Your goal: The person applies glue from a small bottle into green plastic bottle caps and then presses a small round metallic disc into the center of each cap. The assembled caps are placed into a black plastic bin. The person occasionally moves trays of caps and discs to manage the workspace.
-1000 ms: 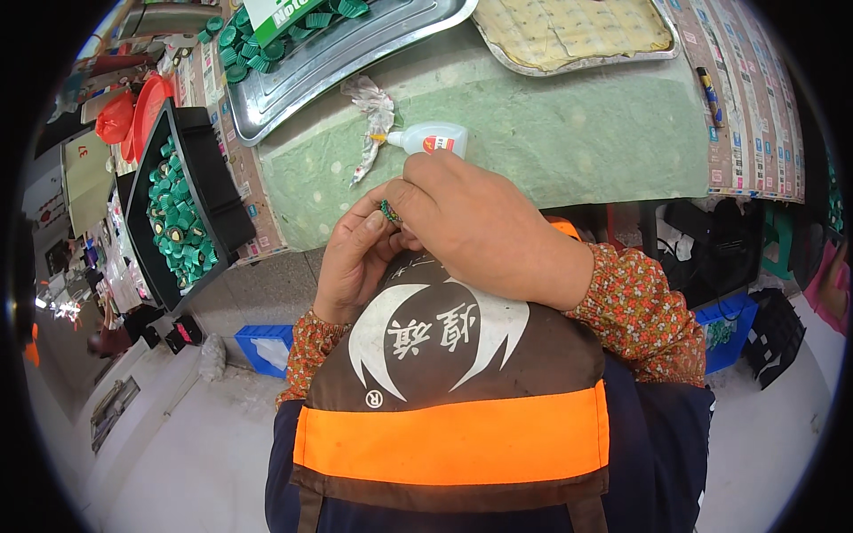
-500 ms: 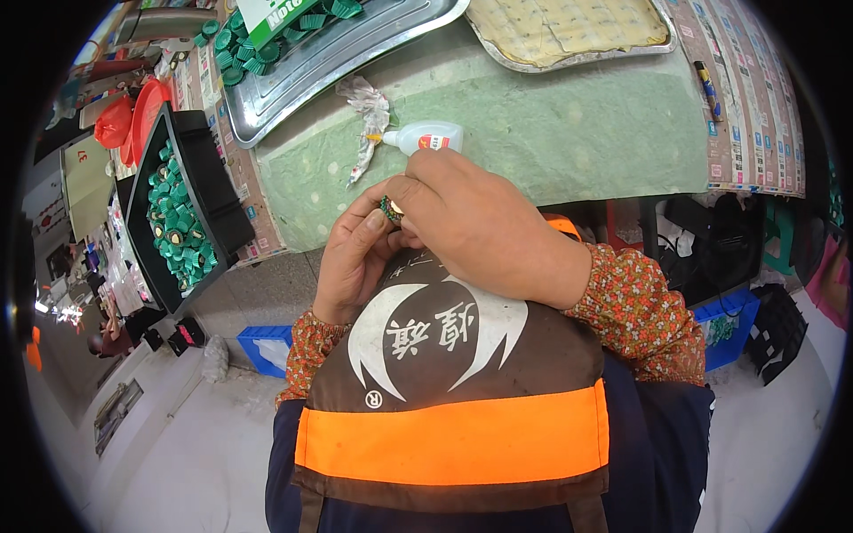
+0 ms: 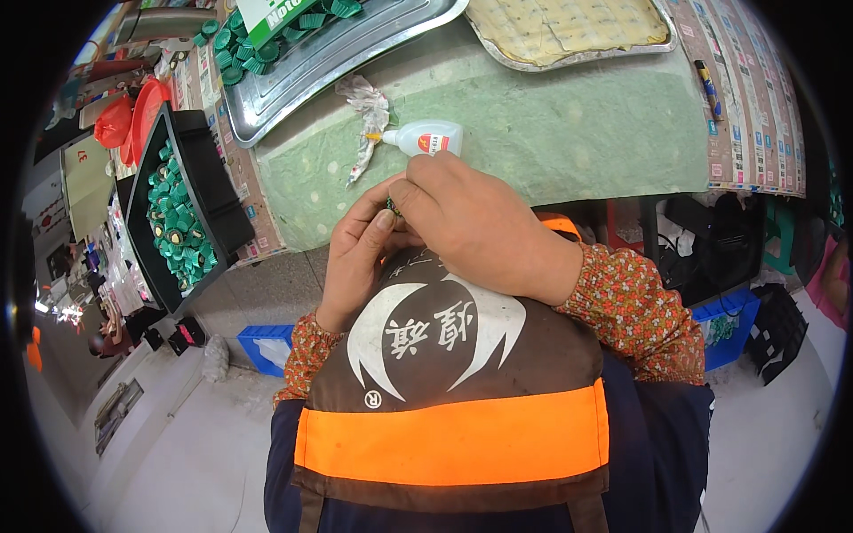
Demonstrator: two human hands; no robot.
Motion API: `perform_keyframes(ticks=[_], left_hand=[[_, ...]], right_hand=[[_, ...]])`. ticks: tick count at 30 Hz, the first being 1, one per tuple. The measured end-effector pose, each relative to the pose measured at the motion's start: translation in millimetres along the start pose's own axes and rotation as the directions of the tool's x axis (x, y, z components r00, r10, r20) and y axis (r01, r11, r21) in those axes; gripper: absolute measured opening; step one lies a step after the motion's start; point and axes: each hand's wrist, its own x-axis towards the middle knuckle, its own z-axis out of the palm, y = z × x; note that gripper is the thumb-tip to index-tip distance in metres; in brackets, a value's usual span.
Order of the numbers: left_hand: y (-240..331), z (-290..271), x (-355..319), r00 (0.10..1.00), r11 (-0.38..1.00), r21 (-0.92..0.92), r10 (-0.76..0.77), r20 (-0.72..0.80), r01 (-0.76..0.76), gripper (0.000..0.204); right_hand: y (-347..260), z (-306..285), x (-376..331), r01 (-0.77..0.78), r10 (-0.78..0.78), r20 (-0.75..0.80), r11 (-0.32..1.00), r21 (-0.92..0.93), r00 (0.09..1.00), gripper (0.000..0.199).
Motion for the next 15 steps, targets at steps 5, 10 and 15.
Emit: perform_keyframes(ticks=[5,10,15], left_hand=[[4,7,0,0.999,0.998,0.065,0.025,-0.031,-0.023,0.040],[-2,7,5,0.991,0.993,0.040,0.112,-0.066,-0.110,0.032],[-3,13,5,0.976,0.977,0.107,0.193,-0.098,-0.183,0.031]], right_hand=[[0,6,-3,0.000,0.001,-0.029,0.999,0.039,1.000,0.034],[-4,4,-5,-0.174,0.175,0.015,0.968,0.181,0.985,0.031],[-3,2,-8,-0.450,0.424,0.160,0.788,0.420,0.891,0.028]])
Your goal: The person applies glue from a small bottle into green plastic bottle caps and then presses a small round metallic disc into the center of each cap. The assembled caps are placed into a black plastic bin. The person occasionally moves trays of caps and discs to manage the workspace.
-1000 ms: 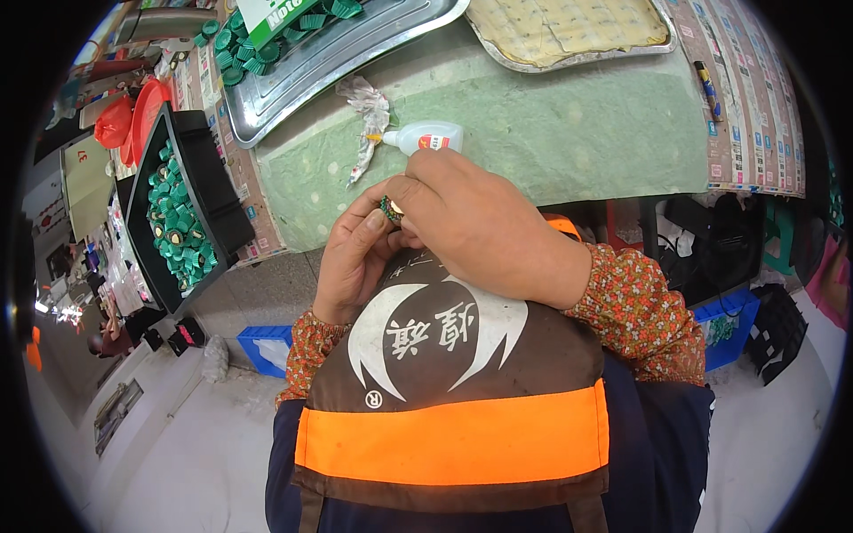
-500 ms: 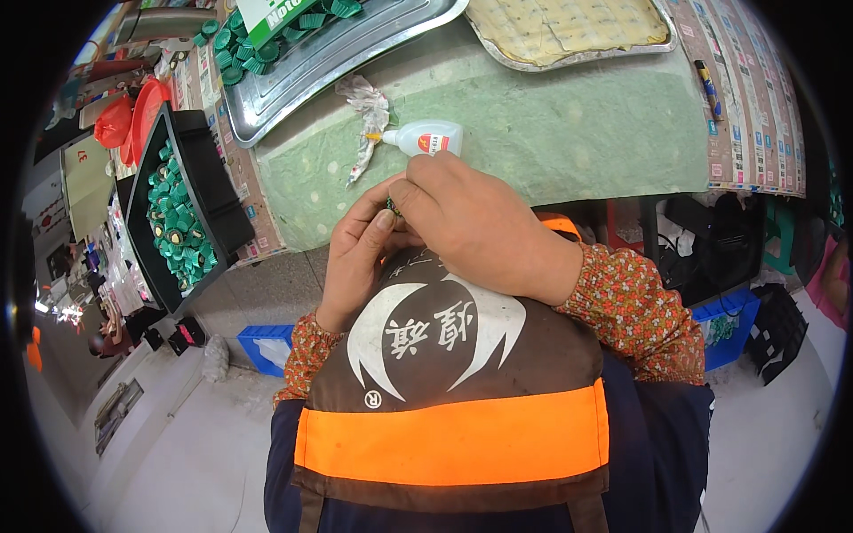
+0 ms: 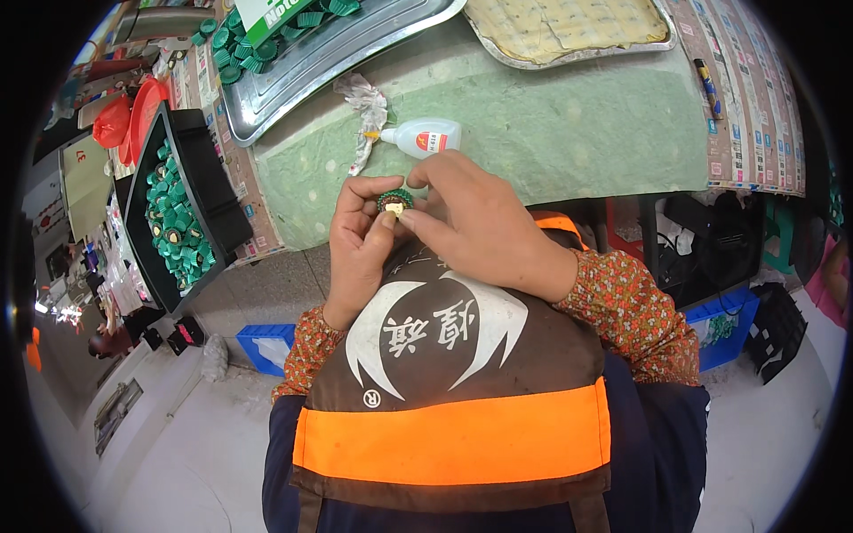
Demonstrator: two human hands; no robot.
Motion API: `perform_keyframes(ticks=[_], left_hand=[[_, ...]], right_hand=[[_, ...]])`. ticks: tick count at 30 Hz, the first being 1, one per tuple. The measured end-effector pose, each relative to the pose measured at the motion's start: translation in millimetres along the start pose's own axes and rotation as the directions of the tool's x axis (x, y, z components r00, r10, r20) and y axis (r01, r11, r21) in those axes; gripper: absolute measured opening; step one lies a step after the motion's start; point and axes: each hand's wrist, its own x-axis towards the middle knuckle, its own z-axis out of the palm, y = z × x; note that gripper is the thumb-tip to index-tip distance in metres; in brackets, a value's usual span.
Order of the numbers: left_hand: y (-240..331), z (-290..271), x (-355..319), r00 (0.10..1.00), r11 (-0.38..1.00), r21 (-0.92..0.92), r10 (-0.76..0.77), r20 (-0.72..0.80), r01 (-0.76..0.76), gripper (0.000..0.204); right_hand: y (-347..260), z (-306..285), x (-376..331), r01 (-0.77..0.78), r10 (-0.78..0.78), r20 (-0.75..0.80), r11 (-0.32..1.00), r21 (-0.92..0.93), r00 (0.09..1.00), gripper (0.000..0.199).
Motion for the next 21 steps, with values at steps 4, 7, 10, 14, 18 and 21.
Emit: perform_keyframes(ticks=[4,7,10,14,18,21], left_hand=[[-4,1,-1,0.998,0.992,0.115,0.055,0.018,-0.056,0.028],[-2,1,-1,0.997,0.996,-0.050,-0.065,0.039,0.067,0.025],[0,-3,-1,0.985,0.957,-0.233,-0.158,0.076,0.171,0.022],[-10,-5,-2,0.990,0.942,-0.303,-0.125,0.070,0.141,0.018],[-15,-3,-4,0.998,0.950,-0.306,-0.044,0.053,0.058,0.016],[-22,-7,-2,0.999,0.950,-0.310,-0.013,0.040,0.025,0.015]], right_hand=[[10,3,1,-0.019,0.020,-0.001,0.999,0.032,1.000,0.028],[5,2,1,-0.182,0.174,0.060,0.966,0.183,0.983,0.020],[11,4,0,-0.193,0.184,0.059,0.927,0.323,0.981,0.019],[16,13,-2,-0.243,0.220,0.102,0.873,0.423,0.970,0.019],[16,19,-5,-0.216,0.205,0.068,0.897,0.386,0.976,0.019],[14,21,-4,-0.203,0.196,0.055,0.916,0.345,0.979,0.018]])
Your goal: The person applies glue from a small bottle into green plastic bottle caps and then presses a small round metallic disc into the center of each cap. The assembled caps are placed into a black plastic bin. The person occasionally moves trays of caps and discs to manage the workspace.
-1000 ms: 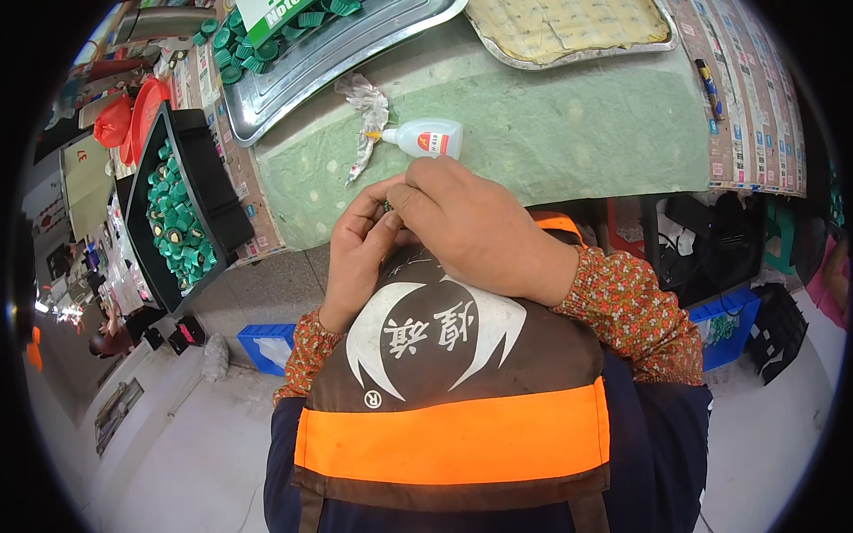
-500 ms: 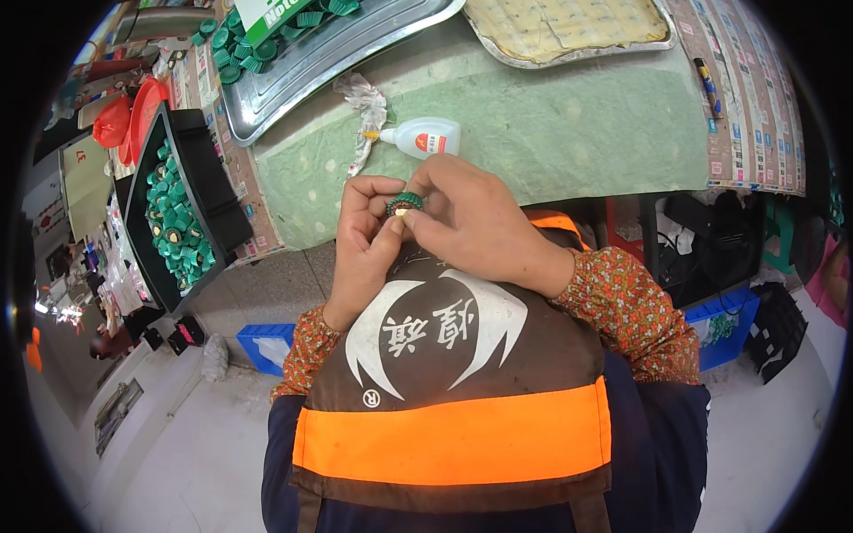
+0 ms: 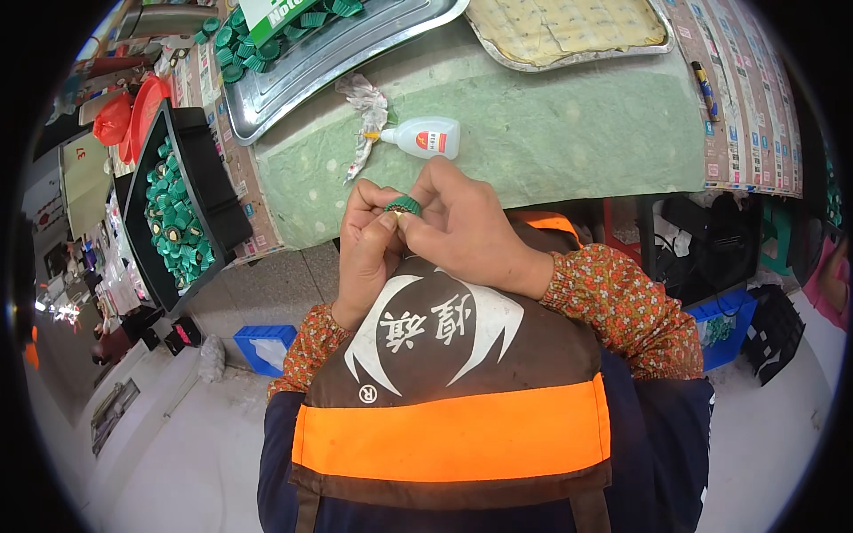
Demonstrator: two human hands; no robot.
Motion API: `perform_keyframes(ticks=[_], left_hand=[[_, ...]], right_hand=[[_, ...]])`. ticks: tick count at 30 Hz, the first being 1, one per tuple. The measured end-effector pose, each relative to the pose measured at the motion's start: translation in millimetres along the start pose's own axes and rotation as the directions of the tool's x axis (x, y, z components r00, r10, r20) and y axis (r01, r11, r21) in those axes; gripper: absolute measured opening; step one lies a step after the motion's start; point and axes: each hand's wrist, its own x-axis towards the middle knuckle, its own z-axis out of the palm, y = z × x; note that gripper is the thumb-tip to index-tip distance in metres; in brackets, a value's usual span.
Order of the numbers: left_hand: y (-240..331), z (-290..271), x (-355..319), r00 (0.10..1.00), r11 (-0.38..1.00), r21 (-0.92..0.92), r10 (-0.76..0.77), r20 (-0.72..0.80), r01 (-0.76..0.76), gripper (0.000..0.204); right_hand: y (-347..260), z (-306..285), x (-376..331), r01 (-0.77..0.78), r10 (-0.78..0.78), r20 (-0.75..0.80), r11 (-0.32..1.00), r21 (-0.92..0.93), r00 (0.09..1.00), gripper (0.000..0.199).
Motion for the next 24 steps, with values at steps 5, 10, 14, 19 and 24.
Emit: perform_keyframes(ticks=[5,10,14,19,24], left_hand=[[5,8,-2,0.995,0.995,-0.080,-0.067,-0.074,0.061,0.016],[13,11,1,0.992,0.993,0.004,-0.115,-0.059,0.115,0.018],[10,5,0,0.994,0.993,0.052,-0.108,-0.013,0.109,0.017],[9,-1,1,0.987,0.987,0.035,-0.156,0.024,0.155,0.015],[15,5,-1,0.961,0.966,-0.031,-0.260,-0.096,0.258,0.019]], right_hand=[[-8,0,6,0.025,-0.029,-0.047,0.997,-0.068,0.998,0.023],[-9,-8,6,0.085,-0.090,-0.015,0.974,-0.210,0.996,0.023],[-8,-10,4,0.021,-0.018,0.031,0.995,-0.094,0.999,0.024],[7,2,4,0.006,-0.010,0.021,0.976,0.217,1.000,0.013],[-11,-19,10,-0.250,0.184,0.210,0.902,0.352,0.960,0.019]])
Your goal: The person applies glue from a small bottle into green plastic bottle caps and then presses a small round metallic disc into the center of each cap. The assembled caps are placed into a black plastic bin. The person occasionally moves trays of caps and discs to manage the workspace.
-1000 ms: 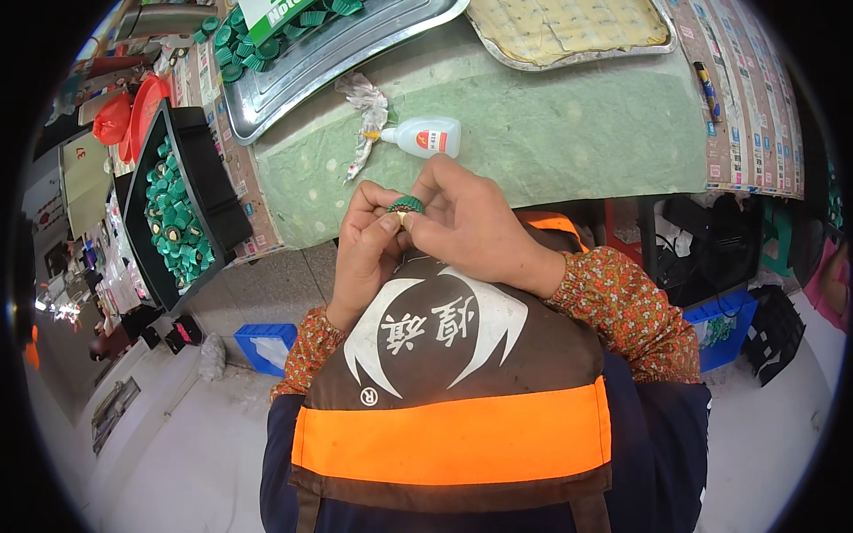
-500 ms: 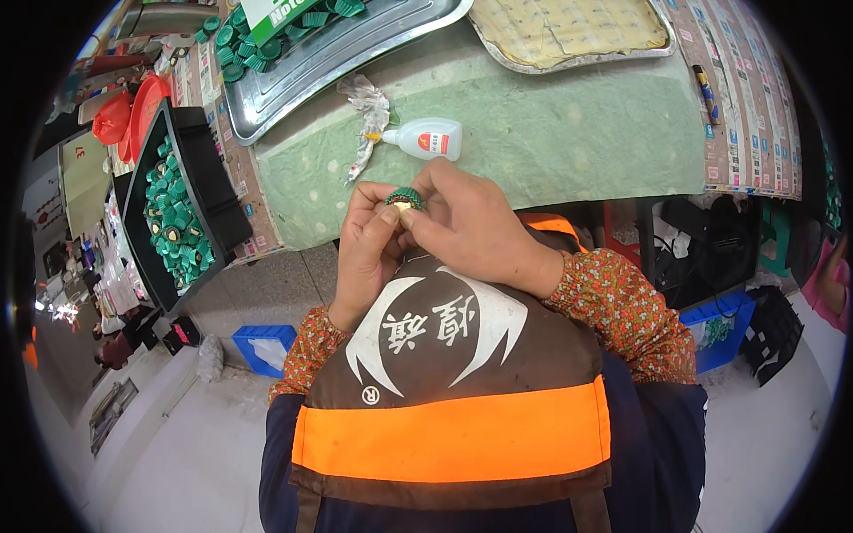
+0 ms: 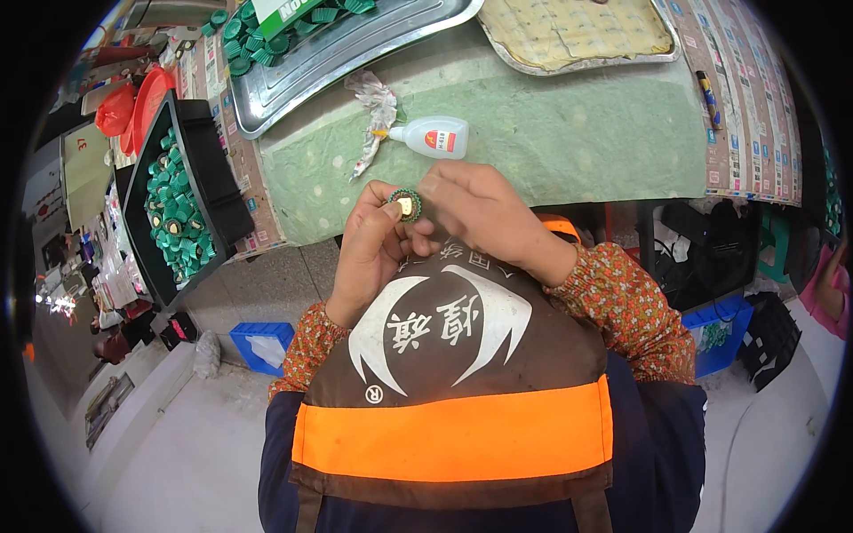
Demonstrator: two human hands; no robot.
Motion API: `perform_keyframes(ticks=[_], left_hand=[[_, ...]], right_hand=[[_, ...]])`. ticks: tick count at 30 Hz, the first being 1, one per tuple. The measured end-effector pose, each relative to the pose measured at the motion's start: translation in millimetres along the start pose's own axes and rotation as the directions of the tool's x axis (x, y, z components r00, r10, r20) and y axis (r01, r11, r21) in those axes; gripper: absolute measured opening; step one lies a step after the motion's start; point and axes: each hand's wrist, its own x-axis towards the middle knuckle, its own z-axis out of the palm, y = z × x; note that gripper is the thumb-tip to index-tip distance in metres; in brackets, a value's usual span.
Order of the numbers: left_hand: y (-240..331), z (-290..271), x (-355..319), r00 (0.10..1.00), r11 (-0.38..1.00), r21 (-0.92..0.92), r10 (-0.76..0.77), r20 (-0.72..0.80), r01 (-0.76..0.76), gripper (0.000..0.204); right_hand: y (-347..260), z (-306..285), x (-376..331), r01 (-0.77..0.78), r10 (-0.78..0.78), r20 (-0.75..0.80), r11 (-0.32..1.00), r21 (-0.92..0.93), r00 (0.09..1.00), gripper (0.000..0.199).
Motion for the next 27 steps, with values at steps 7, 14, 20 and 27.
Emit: perform_keyframes(ticks=[7,14,20,27], left_hand=[[2,-2,-3,0.999,0.995,0.090,0.035,-0.005,-0.034,0.020],[11,-2,-3,0.991,0.933,0.334,0.130,0.036,-0.135,0.021],[10,0,-4,0.973,0.888,0.398,0.225,0.059,-0.230,0.027],[11,-4,-1,0.974,0.881,0.420,0.226,0.033,-0.218,0.026]], right_hand=[[4,-2,-1,0.043,-0.046,-0.009,0.977,-0.207,0.999,0.023],[12,1,1,0.085,-0.090,-0.003,0.954,-0.287,0.996,0.018],[11,3,2,0.059,-0.064,-0.016,0.976,-0.210,0.998,0.024],[14,4,0,0.168,-0.189,-0.007,0.888,-0.428,0.982,0.023]])
